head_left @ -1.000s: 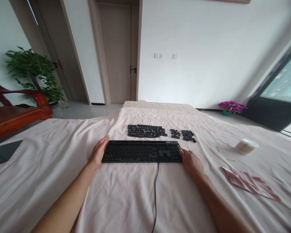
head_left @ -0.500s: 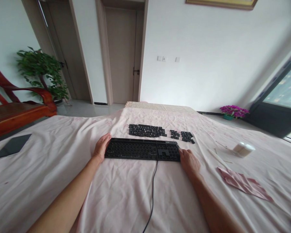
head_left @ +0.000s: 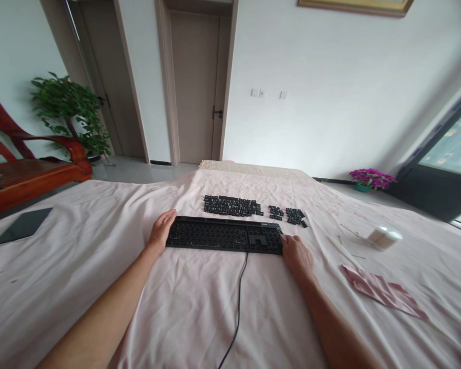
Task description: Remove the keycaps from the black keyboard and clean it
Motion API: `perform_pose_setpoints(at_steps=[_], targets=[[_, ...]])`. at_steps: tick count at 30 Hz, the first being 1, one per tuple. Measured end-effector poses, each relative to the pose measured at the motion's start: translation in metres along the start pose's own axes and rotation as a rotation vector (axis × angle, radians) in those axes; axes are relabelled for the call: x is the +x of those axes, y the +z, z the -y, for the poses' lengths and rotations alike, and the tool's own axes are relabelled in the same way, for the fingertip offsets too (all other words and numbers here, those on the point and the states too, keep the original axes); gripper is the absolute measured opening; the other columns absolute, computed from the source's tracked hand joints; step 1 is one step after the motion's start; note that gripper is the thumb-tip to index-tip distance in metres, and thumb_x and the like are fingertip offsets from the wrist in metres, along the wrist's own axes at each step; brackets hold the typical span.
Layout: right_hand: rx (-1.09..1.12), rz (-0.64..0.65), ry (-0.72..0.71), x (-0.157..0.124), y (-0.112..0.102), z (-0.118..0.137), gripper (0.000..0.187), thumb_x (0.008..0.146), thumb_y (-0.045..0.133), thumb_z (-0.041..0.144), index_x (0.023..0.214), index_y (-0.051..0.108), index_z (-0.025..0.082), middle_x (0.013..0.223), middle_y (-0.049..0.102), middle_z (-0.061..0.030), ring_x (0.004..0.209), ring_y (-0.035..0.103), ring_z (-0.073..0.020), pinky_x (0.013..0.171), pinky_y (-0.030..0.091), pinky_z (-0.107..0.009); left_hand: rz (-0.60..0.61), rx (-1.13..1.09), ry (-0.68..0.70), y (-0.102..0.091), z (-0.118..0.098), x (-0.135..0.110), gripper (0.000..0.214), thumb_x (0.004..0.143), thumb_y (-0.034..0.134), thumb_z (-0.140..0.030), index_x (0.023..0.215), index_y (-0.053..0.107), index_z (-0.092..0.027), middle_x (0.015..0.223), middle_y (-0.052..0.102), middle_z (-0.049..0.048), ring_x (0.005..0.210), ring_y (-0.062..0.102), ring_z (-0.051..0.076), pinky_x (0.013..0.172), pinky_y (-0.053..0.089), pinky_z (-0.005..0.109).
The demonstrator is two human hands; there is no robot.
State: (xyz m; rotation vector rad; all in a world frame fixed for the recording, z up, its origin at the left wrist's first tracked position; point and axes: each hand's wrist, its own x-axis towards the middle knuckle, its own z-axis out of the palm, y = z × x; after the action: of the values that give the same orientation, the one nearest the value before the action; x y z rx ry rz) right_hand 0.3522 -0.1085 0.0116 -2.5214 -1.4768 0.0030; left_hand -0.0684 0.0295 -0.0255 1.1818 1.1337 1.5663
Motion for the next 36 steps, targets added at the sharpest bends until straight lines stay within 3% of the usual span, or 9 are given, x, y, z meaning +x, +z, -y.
perform_pose_setpoints(at_steps=[20, 36], targets=[[0.019, -0.016, -0.033, -0.0004, 0.0011, -0.001, 0.058, 0.095, 0.014, 0.055, 0.103, 0.063, 0.025, 0.107, 0.058, -0.0084, 0.09, 0.062, -0.0232, 0.076, 0.043, -0.035, -0.02, -0.011, -0.012, 0.0, -0.0022, -0.0002, 0.047, 0.068, 0.07, -0.046, 0.105, 0.067, -0.017, 0.106, 0.07, 0.008, 0.108, 0.06, 0.024, 0.1, 0.042, 0.036], [0.005, 0.007, -0.049, -0.0014, -0.0006, -0.0018, 0.058, 0.096, 0.013, 0.053, 0.106, 0.063, 0.025, 0.11, 0.056, -0.0098, 0.089, 0.062, -0.0223, 0.075, 0.043, -0.034, -0.006, 0.088, -0.021, 0.003, -0.0071, -0.0001, 0.047, 0.072, 0.067, -0.046, 0.111, 0.065, -0.021, 0.12, 0.064, 0.0071, 0.114, 0.057, 0.024, 0.104, 0.037, 0.035]])
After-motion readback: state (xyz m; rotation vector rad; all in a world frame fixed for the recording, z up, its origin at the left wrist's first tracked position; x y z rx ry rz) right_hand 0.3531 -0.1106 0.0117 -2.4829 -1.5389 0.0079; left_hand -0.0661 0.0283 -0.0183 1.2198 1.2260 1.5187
